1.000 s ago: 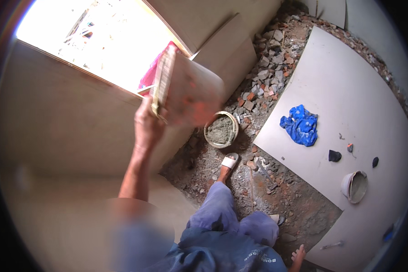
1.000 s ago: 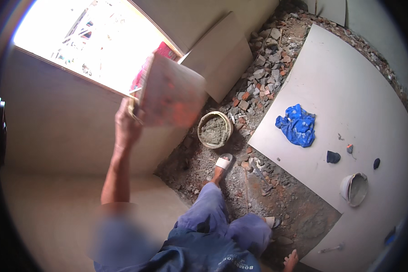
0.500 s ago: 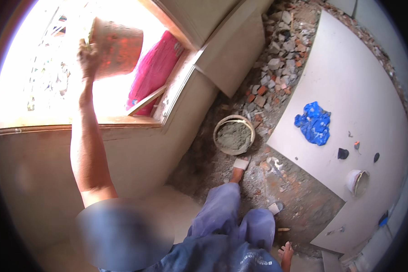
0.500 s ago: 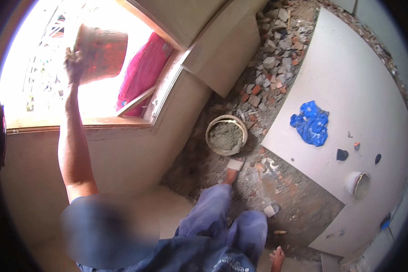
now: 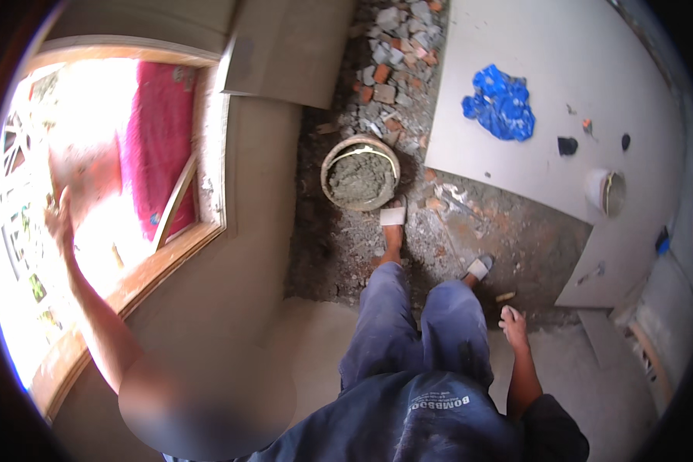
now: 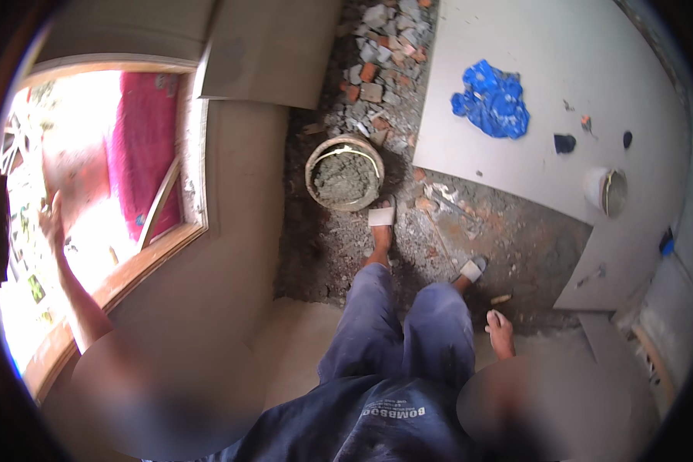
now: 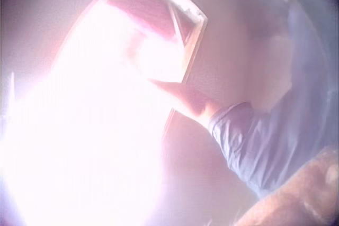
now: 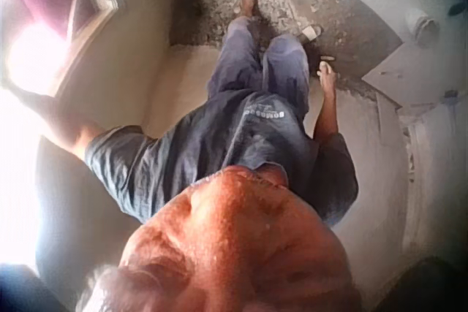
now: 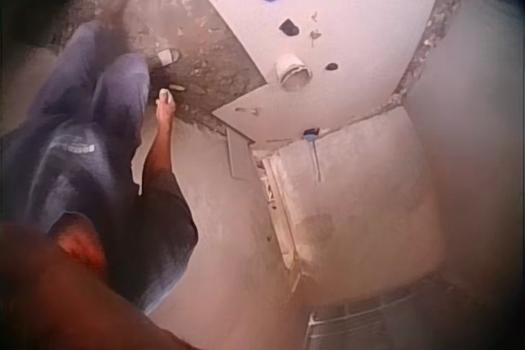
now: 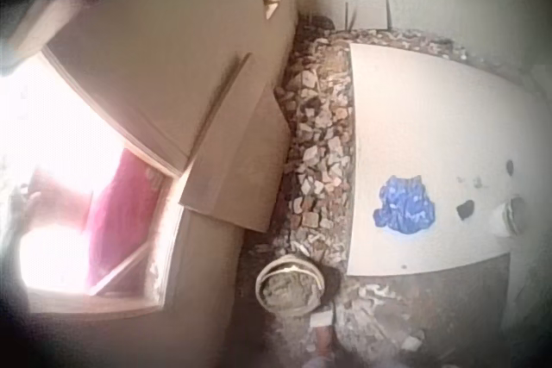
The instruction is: The person kneels on the floor and uses a rubber mallet to tap a large white tile into place. They then pour cement from a bucket onto the floor and spread it with a trowel to prepare the surface for additional tiles.
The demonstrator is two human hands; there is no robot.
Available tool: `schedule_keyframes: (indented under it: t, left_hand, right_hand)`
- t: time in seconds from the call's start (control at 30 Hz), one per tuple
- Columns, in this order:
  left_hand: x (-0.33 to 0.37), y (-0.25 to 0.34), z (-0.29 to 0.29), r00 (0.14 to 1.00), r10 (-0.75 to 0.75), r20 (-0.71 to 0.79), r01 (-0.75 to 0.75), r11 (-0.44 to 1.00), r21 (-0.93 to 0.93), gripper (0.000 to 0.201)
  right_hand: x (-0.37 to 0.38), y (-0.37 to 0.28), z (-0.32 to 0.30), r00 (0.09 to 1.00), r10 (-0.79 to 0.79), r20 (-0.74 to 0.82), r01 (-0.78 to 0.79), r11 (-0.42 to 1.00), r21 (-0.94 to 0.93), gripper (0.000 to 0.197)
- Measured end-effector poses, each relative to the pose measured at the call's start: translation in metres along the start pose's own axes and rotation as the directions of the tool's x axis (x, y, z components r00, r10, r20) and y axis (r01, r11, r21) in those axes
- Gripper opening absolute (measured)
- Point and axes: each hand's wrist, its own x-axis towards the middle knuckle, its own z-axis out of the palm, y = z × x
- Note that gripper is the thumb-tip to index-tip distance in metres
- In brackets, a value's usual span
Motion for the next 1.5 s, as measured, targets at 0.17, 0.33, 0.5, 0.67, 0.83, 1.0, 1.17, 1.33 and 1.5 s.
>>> schedule_keyframes:
  t: [0.17, 0.33, 0.5, 0.67, 0.83, 1.0, 1.17, 1.33, 1.5]
  left_hand:
    - [-0.041, 0.074, -0.03, 0.903, -0.337, -0.265, 0.323, 0.941, -0.096, 0.089]
    - [-0.224, 0.299, 0.083, 0.999, -0.005, -0.051, -0.028, 0.783, -0.622, 0.029]
    - [-0.427, 0.517, 0.266, -0.052, -0.122, 0.991, 0.998, 0.04, 0.058, 0.09]
    - [-0.432, 0.55, 0.314, 0.161, 0.024, 0.987, 0.904, -0.404, -0.138, 0.084]
    - [-0.473, 0.522, 0.251, 0.207, -0.187, 0.96, 0.914, -0.313, -0.258, 0.048]
    - [-0.517, 0.565, 0.189, 0.325, -0.137, 0.936, 0.921, -0.18, -0.346, 0.048]
    - [-0.576, 0.596, 0.047, 0.267, -0.105, 0.958, 0.962, -0.025, -0.271, 0.057]
    - [-0.663, 0.657, -0.095, -0.06, 0.454, 0.889, 0.996, -0.03, 0.083, 0.048]
    - [-0.782, 0.75, -0.134, -0.42, 0.874, 0.246, 0.906, 0.386, 0.175, 0.067]
  right_hand:
    - [0.0, -0.031, 0.034, 0.999, 0.032, 0.036, -0.031, 0.999, -0.031, 0.054]
    - [0.002, -0.032, 0.058, 0.996, 0.082, 0.041, -0.082, 0.997, -0.012, 0.049]
    - [-0.02, 0.02, 0.052, 0.986, 0.166, -0.034, -0.164, 0.985, 0.055, 0.048]
    - [-0.043, 0.082, 0.037, 0.941, 0.324, -0.094, -0.323, 0.946, 0.028, 0.049]
    - [-0.047, 0.099, 0.046, 0.956, 0.199, -0.217, -0.169, 0.974, 0.148, 0.041]
    - [0.011, 0.087, 0.044, 0.956, 0.167, -0.243, -0.038, 0.886, 0.461, 0.038]
    - [0.167, 0.08, 0.051, 0.99, -0.108, 0.092, 0.054, 0.886, 0.461, 0.059]
    - [0.284, 0.101, 0.062, 0.874, -0.298, 0.383, 0.046, 0.836, 0.546, 0.081]
    - [0.307, 0.221, -0.041, 0.875, -0.282, 0.393, -0.336, 0.23, 0.913, 0.05]
